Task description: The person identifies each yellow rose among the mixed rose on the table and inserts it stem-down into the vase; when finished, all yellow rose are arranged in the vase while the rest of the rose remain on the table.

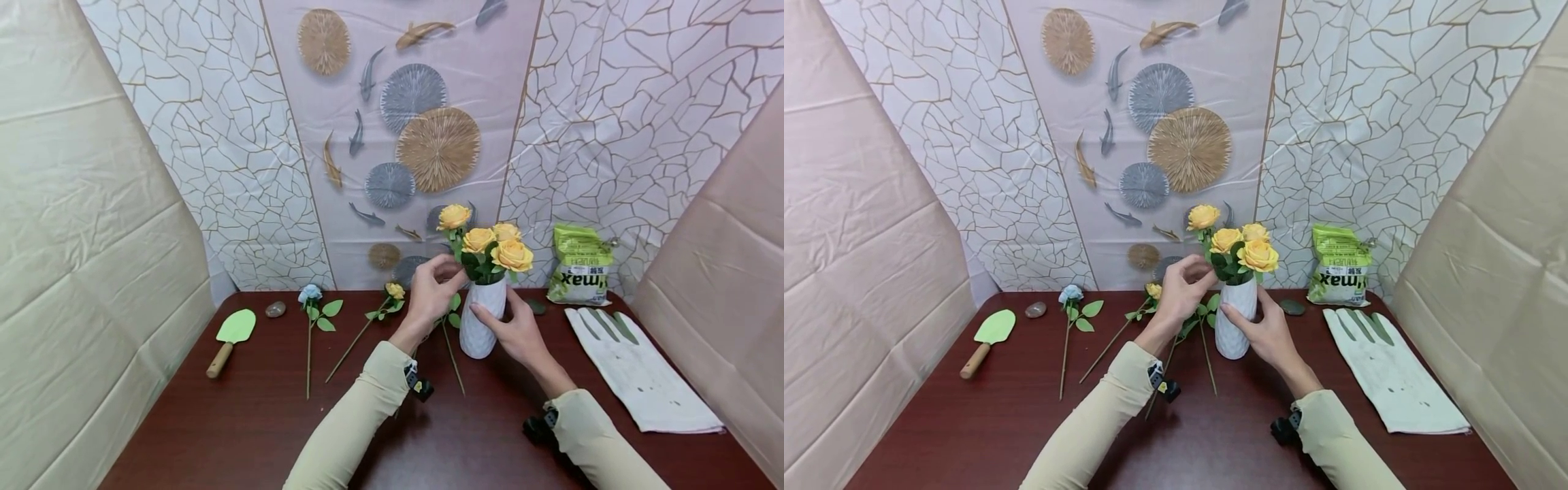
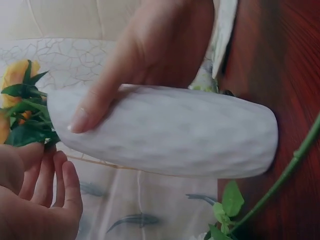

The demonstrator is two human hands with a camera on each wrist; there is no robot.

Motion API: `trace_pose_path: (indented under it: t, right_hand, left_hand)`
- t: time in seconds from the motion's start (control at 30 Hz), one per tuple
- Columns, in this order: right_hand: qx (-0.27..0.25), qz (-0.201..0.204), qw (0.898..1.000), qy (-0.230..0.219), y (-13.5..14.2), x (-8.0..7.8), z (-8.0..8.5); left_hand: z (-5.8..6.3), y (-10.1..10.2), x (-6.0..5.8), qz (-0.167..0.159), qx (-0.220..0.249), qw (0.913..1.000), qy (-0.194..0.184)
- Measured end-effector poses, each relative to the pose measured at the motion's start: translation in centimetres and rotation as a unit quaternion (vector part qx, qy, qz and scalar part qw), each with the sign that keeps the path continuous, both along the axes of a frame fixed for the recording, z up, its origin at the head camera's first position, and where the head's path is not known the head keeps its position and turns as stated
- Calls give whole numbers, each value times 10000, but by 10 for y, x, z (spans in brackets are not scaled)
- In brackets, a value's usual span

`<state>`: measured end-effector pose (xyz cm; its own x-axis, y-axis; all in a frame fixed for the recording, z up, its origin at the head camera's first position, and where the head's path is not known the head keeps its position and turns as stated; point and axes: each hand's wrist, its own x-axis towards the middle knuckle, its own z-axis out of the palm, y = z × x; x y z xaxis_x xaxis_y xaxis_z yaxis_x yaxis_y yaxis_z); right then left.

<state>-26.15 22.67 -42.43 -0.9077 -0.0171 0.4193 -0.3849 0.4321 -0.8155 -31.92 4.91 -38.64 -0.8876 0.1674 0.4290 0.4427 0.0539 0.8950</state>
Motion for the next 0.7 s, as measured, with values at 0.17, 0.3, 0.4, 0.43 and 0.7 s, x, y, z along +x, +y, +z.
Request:
trace_pose_path:
  t: [0.17, 0.3, 0.4, 0.43, 0.7]
  right_hand:
    - [-4, -3, 10000, -67, -1, 1, 1]
    - [-12, -67, 9999, -117, -2, 2, 2]
    - [-14, -79, 9999, -129, -3, 2, 3]
    - [-8, -72, 9999, -115, -3, 2, 3]
    - [54, -86, 9999, -52, -2, 1, 1]
  left_hand:
    - [-5, 1, -2, -153, -423, 9990, 53]
    - [-8, 2, -4, -195, -613, 9979, 9]
    - [-9, 1, -6, -336, -571, 9977, -105]
    - [-9, 0, -7, -413, -521, 9977, -163]
    - [-13, -3, -13, -726, -321, 9959, -439]
